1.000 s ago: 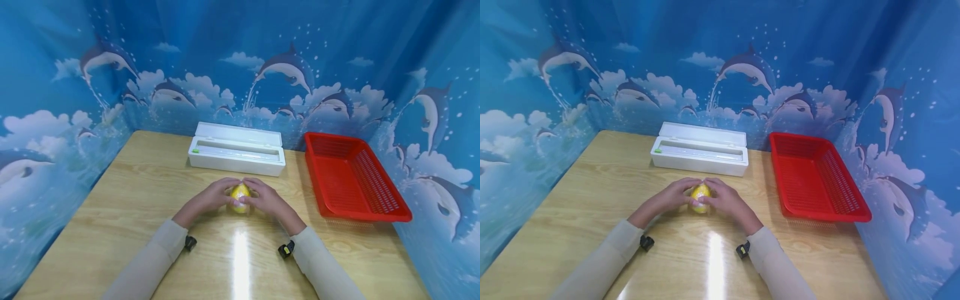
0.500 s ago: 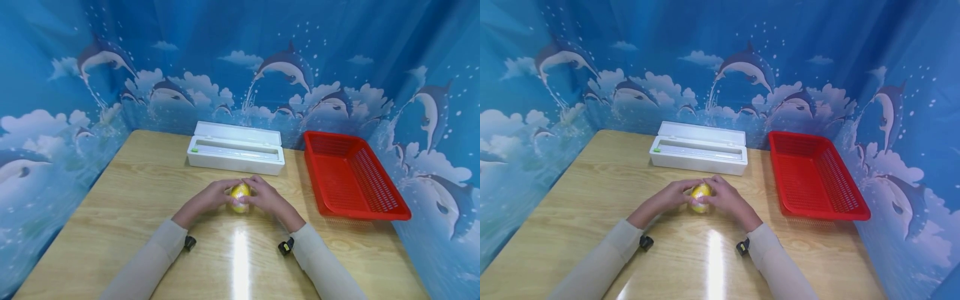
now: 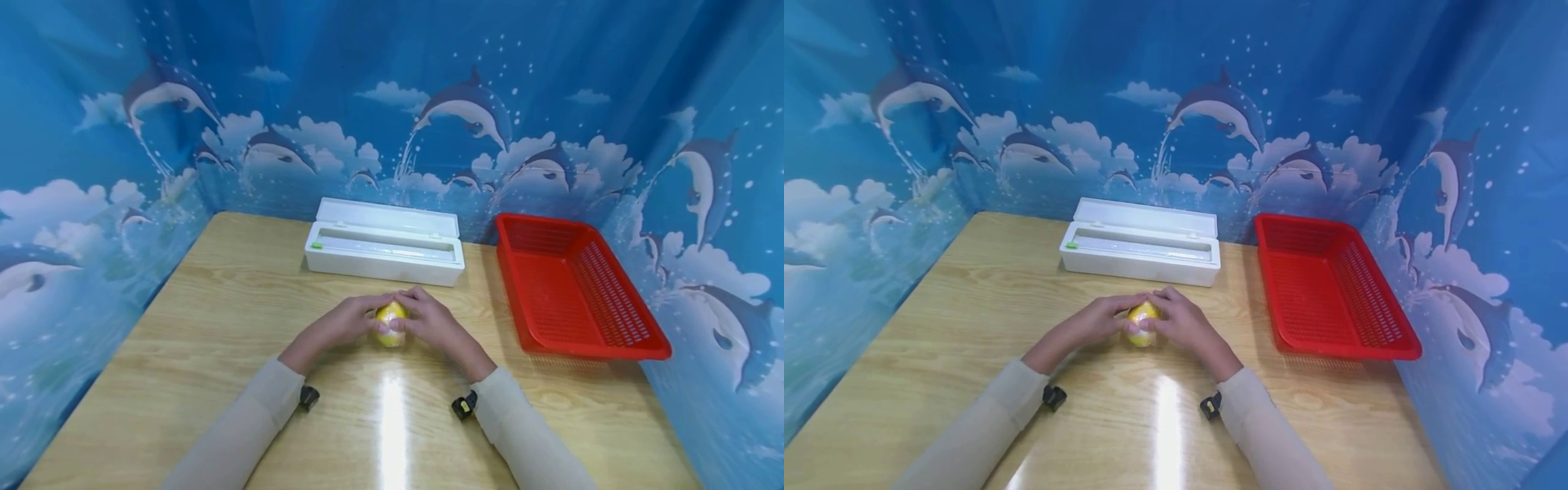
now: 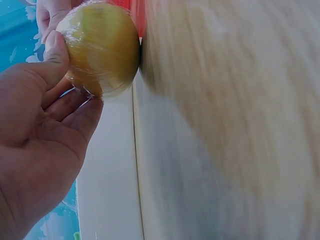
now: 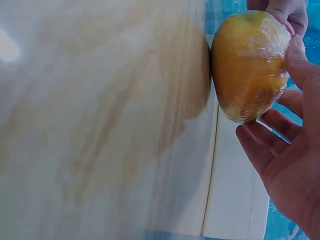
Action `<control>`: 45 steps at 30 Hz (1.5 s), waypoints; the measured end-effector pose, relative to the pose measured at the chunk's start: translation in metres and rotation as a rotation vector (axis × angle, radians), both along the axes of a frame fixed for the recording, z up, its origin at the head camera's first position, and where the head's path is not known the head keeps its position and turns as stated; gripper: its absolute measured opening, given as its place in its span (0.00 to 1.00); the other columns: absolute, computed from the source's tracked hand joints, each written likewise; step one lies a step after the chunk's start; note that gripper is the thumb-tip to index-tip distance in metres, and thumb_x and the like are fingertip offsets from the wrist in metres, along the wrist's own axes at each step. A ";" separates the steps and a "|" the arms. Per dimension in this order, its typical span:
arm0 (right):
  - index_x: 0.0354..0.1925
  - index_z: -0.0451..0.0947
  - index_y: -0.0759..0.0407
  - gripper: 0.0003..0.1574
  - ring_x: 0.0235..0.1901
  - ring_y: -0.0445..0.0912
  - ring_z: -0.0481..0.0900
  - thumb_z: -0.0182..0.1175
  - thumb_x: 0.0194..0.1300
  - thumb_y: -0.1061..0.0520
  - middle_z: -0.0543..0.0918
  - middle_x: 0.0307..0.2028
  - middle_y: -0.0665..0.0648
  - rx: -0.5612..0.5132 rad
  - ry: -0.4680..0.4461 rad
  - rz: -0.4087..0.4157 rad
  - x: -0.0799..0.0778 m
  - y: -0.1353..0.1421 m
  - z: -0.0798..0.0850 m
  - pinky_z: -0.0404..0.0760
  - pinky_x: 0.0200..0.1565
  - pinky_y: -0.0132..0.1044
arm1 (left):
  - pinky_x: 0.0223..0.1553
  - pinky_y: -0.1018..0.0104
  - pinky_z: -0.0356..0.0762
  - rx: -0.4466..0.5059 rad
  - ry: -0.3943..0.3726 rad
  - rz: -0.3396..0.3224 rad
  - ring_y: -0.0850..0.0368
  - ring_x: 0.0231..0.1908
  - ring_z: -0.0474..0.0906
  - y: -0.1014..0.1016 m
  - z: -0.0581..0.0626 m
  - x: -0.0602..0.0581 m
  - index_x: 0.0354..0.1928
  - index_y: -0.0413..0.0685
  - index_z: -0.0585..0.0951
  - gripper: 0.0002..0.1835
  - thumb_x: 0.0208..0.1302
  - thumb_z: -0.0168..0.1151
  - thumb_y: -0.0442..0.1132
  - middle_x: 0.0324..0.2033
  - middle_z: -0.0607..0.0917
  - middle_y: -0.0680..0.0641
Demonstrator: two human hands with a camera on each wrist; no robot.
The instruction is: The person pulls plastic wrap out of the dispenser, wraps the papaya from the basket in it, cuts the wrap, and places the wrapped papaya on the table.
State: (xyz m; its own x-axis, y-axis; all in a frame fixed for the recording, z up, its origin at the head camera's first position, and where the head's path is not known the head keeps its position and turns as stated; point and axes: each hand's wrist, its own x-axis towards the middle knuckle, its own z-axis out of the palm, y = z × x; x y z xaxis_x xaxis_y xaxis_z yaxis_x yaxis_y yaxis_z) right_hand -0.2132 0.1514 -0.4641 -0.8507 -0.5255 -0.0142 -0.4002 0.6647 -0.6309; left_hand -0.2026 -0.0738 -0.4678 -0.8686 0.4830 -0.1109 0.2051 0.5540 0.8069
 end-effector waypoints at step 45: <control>0.71 0.70 0.45 0.35 0.64 0.53 0.73 0.54 0.73 0.34 0.72 0.65 0.52 -0.015 -0.054 -0.037 -0.003 0.000 0.005 0.76 0.60 0.56 | 0.61 0.54 0.79 0.144 -0.011 0.201 0.48 0.61 0.79 0.011 0.004 -0.008 0.58 0.51 0.83 0.18 0.71 0.63 0.46 0.58 0.84 0.48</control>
